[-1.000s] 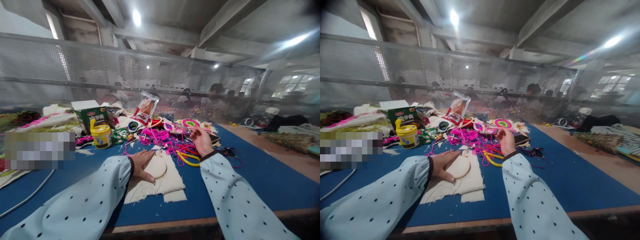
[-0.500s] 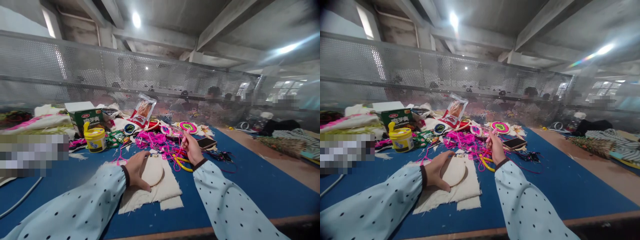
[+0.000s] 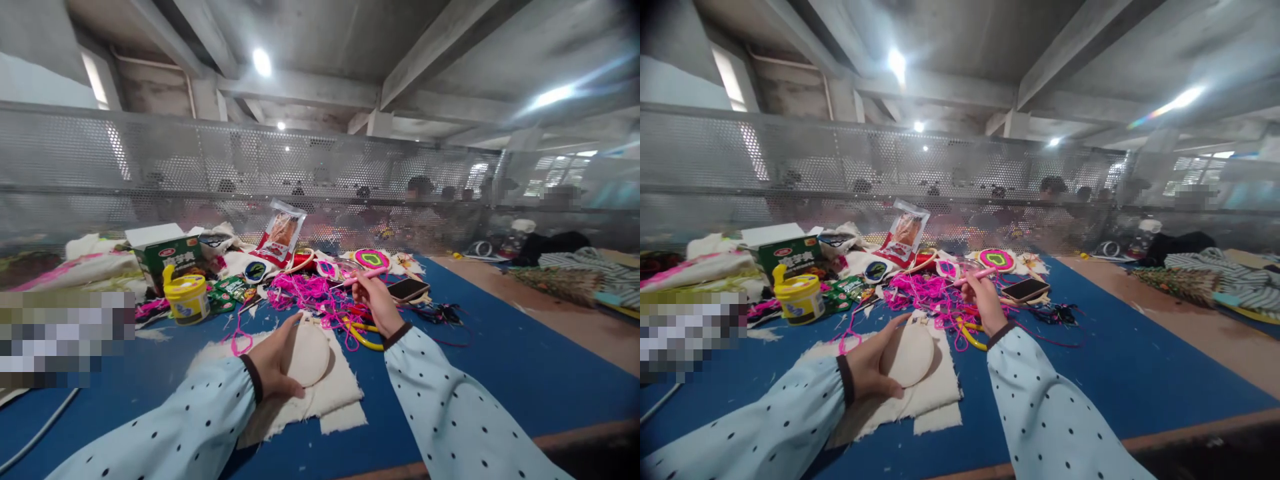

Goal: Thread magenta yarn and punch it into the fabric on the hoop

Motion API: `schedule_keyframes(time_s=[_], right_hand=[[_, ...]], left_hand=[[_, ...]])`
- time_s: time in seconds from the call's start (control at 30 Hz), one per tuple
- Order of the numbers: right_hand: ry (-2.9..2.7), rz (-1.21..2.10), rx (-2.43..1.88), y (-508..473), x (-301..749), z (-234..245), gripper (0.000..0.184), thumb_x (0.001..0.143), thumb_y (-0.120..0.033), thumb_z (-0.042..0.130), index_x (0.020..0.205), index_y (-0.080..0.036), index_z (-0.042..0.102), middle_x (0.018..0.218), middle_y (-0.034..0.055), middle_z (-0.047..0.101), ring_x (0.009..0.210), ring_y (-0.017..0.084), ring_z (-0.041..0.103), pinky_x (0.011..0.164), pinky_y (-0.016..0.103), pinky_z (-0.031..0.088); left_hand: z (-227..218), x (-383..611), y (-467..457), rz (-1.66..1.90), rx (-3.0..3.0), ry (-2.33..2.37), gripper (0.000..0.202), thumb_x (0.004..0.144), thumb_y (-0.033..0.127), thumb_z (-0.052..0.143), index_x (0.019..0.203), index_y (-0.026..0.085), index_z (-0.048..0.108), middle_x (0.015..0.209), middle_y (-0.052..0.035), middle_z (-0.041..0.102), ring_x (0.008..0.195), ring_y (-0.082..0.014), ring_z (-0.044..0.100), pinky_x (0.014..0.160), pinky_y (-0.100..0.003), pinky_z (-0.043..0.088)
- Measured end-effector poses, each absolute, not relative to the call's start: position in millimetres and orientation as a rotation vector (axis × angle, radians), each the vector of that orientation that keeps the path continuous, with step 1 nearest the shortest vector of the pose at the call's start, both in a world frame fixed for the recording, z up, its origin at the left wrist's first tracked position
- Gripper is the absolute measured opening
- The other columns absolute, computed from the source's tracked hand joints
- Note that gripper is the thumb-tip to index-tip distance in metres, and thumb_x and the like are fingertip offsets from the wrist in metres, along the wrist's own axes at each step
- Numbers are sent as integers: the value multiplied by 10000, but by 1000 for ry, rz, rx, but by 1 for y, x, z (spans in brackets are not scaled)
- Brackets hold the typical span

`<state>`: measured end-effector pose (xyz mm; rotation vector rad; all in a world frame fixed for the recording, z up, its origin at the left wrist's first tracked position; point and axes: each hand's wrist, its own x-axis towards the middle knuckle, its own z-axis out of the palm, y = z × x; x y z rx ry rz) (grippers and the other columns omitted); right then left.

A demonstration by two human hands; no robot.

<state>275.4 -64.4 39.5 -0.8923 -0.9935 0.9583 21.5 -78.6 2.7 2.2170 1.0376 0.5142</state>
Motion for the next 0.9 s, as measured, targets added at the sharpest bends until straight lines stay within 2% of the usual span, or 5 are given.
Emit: schedule_keyframes(time_s=[0.2,0.4,0.53,0.7,0.9], right_hand=[[-1107,997,-966,-72,259,32,280,709,-401,657,831,-150,635,698,6,633,577,101,568,525,208,447],[-1176,940,-954,-77,245,34,287,715,-426,653,801,-153,629,701,26,647,645,135,598,589,240,475],[-1166,868,-862,-85,238,33,247,729,-418,649,755,-182,580,633,-19,601,565,101,546,564,220,445],[-1220,1073,-826,-92,227,24,207,758,-397,625,793,-197,588,725,-18,603,663,112,566,637,229,451],[-1151,1271,-825,-92,220,17,240,771,-427,603,793,-188,595,767,5,622,723,120,577,644,216,433]], left_hand=[[-2,17,-77,513,2156,1027,1273,405,405,823,1414,159,87,1298,-149,479,1164,-324,465,989,-412,335],[-1,17,-75,454,2134,1031,1004,428,355,812,1291,145,343,1177,-129,571,1072,-313,518,912,-403,388],[-4,17,-73,442,2116,1105,899,409,411,815,1168,139,415,1069,-117,607,966,-306,554,815,-393,422],[-9,18,-74,457,2088,1062,637,515,416,764,1019,167,463,937,-39,628,877,-247,567,726,-331,431],[-8,21,-78,494,2063,1070,690,517,388,753,1089,167,437,914,-34,614,821,-232,564,703,-321,429]])
